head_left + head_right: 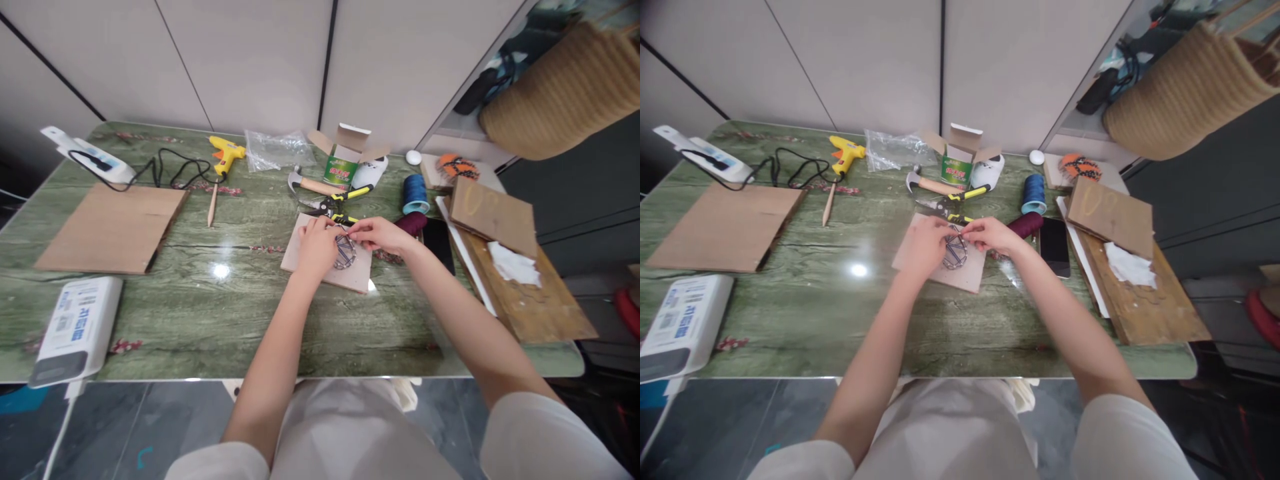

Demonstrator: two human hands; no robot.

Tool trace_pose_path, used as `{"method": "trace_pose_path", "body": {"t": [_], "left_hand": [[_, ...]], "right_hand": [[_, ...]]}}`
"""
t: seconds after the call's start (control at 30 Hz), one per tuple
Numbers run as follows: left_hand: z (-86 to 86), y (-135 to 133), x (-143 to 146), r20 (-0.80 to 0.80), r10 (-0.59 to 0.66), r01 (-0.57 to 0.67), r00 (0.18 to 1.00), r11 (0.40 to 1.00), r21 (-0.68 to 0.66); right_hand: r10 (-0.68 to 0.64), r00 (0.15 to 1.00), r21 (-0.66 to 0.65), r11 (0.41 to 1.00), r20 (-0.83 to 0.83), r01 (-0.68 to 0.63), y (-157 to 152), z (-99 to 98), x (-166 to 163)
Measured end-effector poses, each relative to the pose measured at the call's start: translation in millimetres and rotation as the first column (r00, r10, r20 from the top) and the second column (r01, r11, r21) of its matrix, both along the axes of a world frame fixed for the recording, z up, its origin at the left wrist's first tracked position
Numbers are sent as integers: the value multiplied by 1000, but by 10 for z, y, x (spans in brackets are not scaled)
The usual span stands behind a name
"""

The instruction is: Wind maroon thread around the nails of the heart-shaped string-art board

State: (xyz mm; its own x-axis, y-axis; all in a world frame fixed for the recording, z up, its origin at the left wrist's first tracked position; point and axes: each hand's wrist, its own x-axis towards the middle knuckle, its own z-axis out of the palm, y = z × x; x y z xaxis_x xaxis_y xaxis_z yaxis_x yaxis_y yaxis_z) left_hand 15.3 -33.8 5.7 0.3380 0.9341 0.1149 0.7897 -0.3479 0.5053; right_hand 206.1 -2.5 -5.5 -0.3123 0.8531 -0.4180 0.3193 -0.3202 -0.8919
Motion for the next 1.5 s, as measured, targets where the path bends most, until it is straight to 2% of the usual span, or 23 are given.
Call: {"method": "trace_pose_path", "body": {"t": [0.23,0.77,1.1,1.27,1.5], "left_hand": [[22,-9,7,-57,-11,11,998,1000,4],[41,-28,24,-156,-46,55,987,997,51],[32,-30,30,-149,-45,53,988,997,55],[40,-29,21,-134,-24,29,991,999,35],[55,-30,19,-110,2,3,994,999,48]], "right_hand": [[-19,1000,46,999,-10,20,-28,9,-41],[-50,998,59,997,35,48,-47,-48,-38],[-8,996,126,992,83,-2,-83,7,-102],[30,975,177,982,220,-70,-91,45,-138],[-4,854,266,951,521,-159,-119,106,-115]]}}
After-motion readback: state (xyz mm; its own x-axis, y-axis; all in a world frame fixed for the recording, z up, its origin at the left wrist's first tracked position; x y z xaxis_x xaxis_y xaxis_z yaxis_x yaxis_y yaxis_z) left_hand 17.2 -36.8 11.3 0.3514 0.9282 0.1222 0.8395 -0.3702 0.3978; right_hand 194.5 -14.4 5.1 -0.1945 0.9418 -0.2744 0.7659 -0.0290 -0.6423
